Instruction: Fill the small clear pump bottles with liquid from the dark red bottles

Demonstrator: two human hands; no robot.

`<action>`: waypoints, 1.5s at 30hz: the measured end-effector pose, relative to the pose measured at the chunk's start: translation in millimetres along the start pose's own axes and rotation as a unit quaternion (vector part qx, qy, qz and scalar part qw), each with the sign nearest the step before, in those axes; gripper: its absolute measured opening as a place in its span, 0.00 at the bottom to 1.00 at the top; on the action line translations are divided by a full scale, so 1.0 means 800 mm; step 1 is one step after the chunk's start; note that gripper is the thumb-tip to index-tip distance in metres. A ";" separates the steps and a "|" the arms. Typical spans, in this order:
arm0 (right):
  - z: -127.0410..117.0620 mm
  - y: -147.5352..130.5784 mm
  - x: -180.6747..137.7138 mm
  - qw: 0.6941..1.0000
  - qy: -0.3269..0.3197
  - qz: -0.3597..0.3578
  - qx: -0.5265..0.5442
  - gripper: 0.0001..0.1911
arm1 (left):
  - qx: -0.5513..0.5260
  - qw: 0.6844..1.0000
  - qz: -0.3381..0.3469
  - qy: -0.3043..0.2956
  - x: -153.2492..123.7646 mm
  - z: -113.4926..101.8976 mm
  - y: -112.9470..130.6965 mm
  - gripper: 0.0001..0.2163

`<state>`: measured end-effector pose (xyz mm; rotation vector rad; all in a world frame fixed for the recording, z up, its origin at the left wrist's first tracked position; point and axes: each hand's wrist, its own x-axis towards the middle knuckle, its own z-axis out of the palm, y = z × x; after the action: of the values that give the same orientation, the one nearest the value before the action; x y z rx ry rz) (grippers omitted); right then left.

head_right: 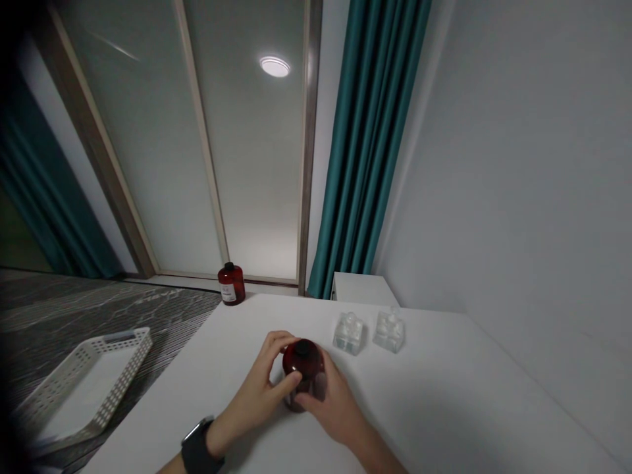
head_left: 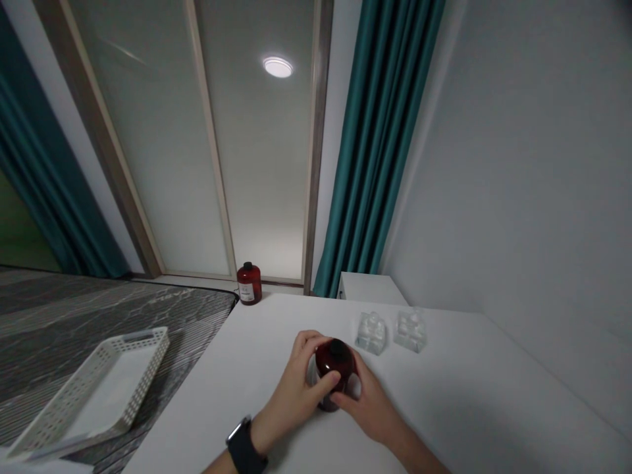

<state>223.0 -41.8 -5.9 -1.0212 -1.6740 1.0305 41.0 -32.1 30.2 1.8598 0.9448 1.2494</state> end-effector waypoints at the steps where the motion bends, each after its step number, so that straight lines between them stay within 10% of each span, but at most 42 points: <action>1: -0.004 0.000 0.000 1.000 -0.012 -0.011 0.000 0.39 | 0.001 1.000 -0.002 -0.010 0.000 0.000 -0.002 0.22; 5: -0.022 0.005 -0.003 0.996 -0.040 -0.079 -0.019 0.27 | -0.007 0.998 -0.029 -0.048 -0.001 -0.002 -0.014 0.27; 16: -0.039 0.001 0.018 0.977 0.155 -0.129 -0.068 0.18 | -0.039 0.997 -0.047 -0.053 -0.002 0.023 -0.024 0.33; 22: -0.030 -0.039 0.054 0.981 0.156 -0.111 0.016 0.18 | 0.125 0.990 0.069 0.002 -0.006 0.021 -0.029 0.32; 30: -0.002 -0.020 0.060 0.985 0.144 -0.062 0.076 0.15 | 0.390 0.907 0.154 -0.046 -0.008 0.000 -0.028 0.35; 45: -0.016 -0.007 0.045 0.988 0.147 -0.050 -0.003 0.17 | 0.403 0.903 0.138 -0.061 -0.005 0.001 -0.016 0.33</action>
<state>224.8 -7.3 12.1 -1.0266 -1.4712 0.7690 38.3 -29.3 17.1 2.7581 1.2829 0.9300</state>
